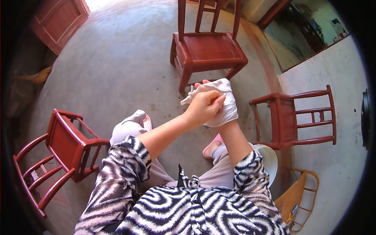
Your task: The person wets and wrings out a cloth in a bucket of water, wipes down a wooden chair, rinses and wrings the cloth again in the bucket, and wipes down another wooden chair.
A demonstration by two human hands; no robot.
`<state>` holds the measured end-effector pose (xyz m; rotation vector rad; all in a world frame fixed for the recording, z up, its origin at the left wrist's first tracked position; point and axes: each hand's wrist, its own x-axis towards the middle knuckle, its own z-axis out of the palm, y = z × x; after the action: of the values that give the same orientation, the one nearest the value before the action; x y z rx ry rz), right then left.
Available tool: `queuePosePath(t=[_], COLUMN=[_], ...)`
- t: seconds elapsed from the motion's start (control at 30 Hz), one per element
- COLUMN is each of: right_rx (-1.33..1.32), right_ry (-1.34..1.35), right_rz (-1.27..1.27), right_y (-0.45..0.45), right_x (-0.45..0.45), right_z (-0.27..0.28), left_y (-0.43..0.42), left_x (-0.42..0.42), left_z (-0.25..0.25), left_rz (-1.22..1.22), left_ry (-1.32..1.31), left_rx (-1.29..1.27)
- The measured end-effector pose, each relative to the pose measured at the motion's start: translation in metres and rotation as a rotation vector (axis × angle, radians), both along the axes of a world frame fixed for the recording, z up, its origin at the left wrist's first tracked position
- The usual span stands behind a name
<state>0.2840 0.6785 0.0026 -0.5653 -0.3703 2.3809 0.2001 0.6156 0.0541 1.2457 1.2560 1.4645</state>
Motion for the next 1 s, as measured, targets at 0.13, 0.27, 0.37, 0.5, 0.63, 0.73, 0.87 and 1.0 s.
queuePosePath(t=[0.13,0.27,0.37,0.5,0.63,0.73,0.87,1.0], right_rx=[0.095,0.194,0.272,0.291,0.266,0.247,0.225,0.202], right_ry=[0.028,0.054,0.076,0.088,0.093,0.098,0.1,0.103], right_rz=[0.008,0.004,0.001,-0.009,-0.017,-0.021,-0.028,-0.031], right_y=[-0.002,-0.009,-0.019,-0.032,-0.03,-0.037,-0.036,-0.034], right_x=[-0.003,-0.002,-0.002,-0.014,0.006,0.005,0.004,0.0], right_z=[0.003,0.017,0.039,0.051,0.057,0.059,0.064,0.069], left_y=[-0.002,-0.005,-0.008,-0.012,-0.013,-0.016,-0.016,-0.017], left_x=[0.008,0.01,0.008,0.004,0.005,0.005,0.006,0.007], left_z=[-0.003,0.001,0.011,0.016,0.003,0.004,0.005,0.007], left_rz=[0.186,0.21,0.142,0.272,0.094,0.07,0.061,0.071], left_ry=[0.402,0.452,0.644,1.15,1.069,1.048,1.04,1.004], left_rx=[0.237,0.251,0.203,0.382,0.215,0.197,0.18,0.198])
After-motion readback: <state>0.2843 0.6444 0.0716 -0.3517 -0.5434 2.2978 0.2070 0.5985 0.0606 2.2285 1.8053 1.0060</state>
